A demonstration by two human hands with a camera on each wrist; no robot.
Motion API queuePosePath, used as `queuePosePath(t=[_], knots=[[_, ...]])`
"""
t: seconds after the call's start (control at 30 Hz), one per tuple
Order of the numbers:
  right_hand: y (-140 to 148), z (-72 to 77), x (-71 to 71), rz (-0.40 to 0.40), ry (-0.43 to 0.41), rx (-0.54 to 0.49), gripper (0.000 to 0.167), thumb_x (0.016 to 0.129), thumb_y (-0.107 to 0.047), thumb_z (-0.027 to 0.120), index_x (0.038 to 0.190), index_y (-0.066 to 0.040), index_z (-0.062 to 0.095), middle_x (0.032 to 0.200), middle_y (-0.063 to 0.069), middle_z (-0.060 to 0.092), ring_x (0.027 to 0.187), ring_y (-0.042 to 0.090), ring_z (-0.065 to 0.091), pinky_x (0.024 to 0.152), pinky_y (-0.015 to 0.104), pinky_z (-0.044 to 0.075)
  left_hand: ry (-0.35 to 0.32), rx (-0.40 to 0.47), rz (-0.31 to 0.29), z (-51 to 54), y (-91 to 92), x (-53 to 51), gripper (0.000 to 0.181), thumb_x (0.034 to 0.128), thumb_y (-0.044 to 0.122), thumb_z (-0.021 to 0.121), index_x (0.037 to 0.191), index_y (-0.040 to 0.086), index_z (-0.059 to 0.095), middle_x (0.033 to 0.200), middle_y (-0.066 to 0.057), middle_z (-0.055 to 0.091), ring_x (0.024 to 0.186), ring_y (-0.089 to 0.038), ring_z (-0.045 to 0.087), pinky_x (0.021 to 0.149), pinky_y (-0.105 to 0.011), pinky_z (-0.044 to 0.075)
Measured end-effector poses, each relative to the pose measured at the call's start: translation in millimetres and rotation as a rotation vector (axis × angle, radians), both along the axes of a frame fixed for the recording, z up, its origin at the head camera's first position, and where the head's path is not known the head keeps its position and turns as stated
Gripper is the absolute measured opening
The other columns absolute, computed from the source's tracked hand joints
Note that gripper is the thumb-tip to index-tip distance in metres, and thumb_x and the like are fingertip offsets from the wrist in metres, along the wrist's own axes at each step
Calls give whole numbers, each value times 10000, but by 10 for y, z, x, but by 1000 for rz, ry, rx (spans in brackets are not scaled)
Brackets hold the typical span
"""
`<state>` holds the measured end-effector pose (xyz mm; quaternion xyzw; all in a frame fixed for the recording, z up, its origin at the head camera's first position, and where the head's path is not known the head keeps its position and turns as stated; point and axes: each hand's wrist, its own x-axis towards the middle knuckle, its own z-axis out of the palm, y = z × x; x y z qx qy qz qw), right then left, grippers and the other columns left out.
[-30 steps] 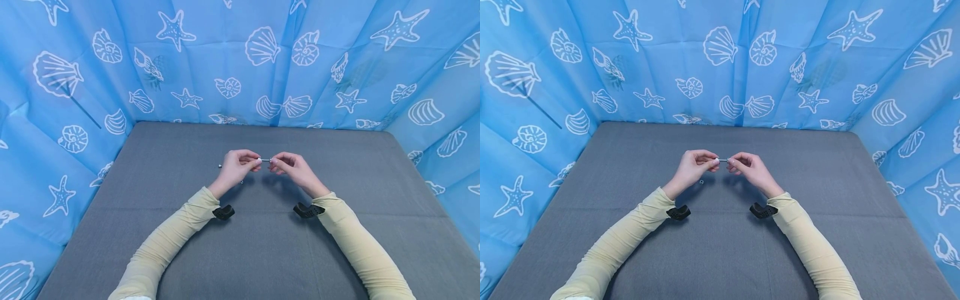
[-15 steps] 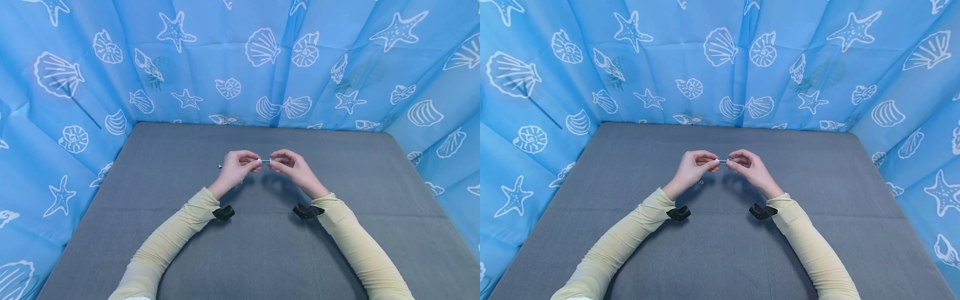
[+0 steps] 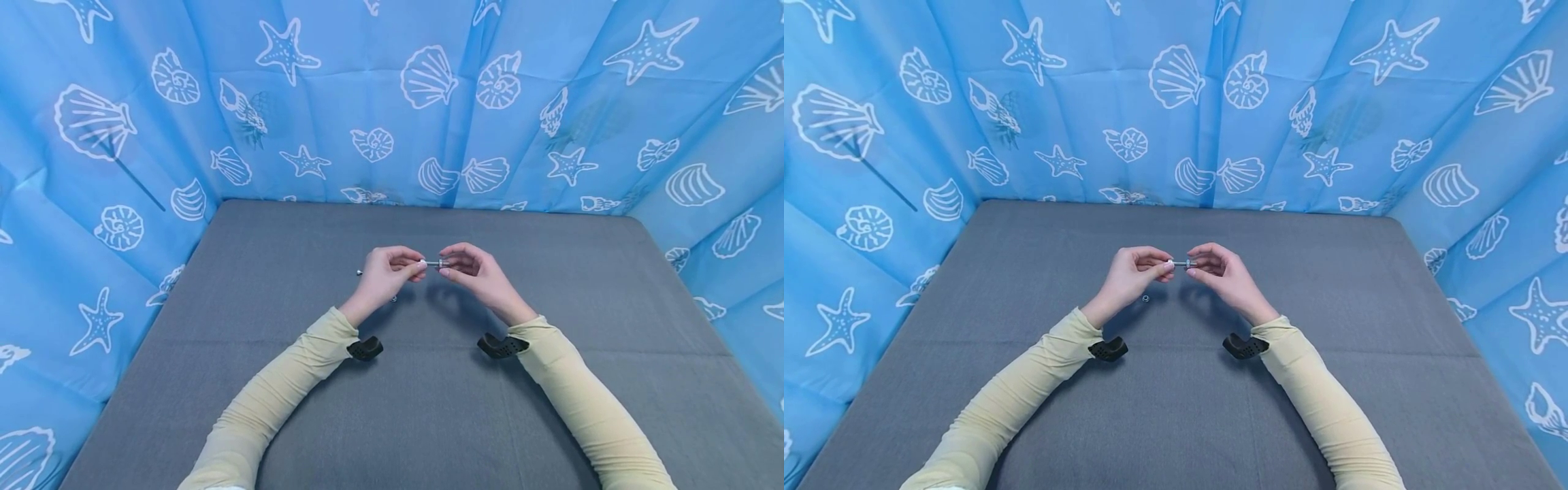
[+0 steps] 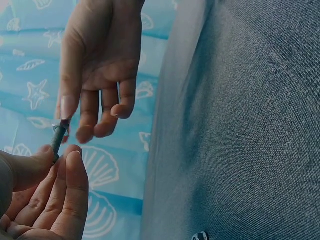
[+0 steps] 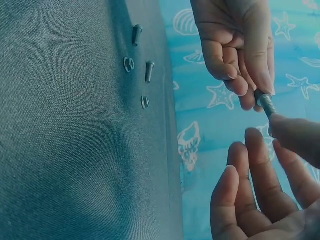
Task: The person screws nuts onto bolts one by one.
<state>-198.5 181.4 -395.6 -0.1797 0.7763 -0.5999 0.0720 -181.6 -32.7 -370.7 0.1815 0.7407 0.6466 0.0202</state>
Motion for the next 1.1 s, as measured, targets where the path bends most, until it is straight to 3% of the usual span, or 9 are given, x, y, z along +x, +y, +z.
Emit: queuePosePath(t=[0.2, 0.3, 0.43, 0.5, 0.67, 0.87, 1.1], knots=[[-3, 10, 3, -22, -35, 55, 322, 950, -223, 629, 1123, 48, 621, 1058, 184, 652, 994, 307, 611, 855, 431, 530, 4, 1, 3, -5, -1, 2, 165, 901, -7, 644, 1006, -134, 650, 890, -242, 688, 818, -367, 686, 736, -461, 585], [-4, 18, 8, -27, -33, 46, 317, 947, -212, 634, 1151, 28, 606, 1095, 189, 642, 994, 245, 612, 852, 374, 535, 3, 5, 0, -6, -2, -2, 167, 902, -9, 642, 1008, -138, 647, 892, -253, 684, 818, -369, 685, 738, -468, 582], [-9, 22, 10, -22, 15, 34, 307, 915, -138, 673, 1161, 25, 589, 1114, 179, 620, 991, 232, 608, 826, 290, 534, 0, 2, -3, -9, -5, -1, 162, 900, -8, 645, 1007, -130, 650, 884, -238, 689, 819, -367, 686, 708, -372, 599], [-12, 23, 7, -27, 12, 52, 292, 919, -158, 670, 1136, 28, 610, 1078, 171, 634, 975, 270, 611, 823, 331, 537, 5, -6, -1, -9, -6, 2, 161, 899, -5, 647, 1005, -126, 653, 875, -215, 695, 817, -362, 687, 689, -327, 600], [-13, 17, 6, -34, -40, 79, 333, 942, -246, 640, 1142, 20, 619, 1055, 169, 654, 994, 353, 601, 843, 449, 522, 11, 1, -1, -16, -7, -6, 161, 898, -9, 647, 1004, -130, 652, 876, -228, 692, 819, -378, 683, 704, -375, 600], [-1, -8, 5, -11, 29, 29, 322, 916, -144, 672, 1187, 7, 588, 1114, 149, 631, 1001, 248, 611, 842, 335, 537, 1, 2, 0, -21, -8, -4, 159, 896, -7, 650, 1003, -125, 654, 856, -186, 701, 823, -387, 681, 684, -321, 600], [-5, 10, -2, -23, -31, 65, 347, 964, -259, 604, 1132, 44, 630, 1051, 192, 659, 997, 375, 592, 843, 462, 522, 7, 3, 3, -13, 2, 4, 170, 896, -5, 652, 1007, -133, 651, 859, -190, 700, 812, -364, 687, 690, -341, 601]])
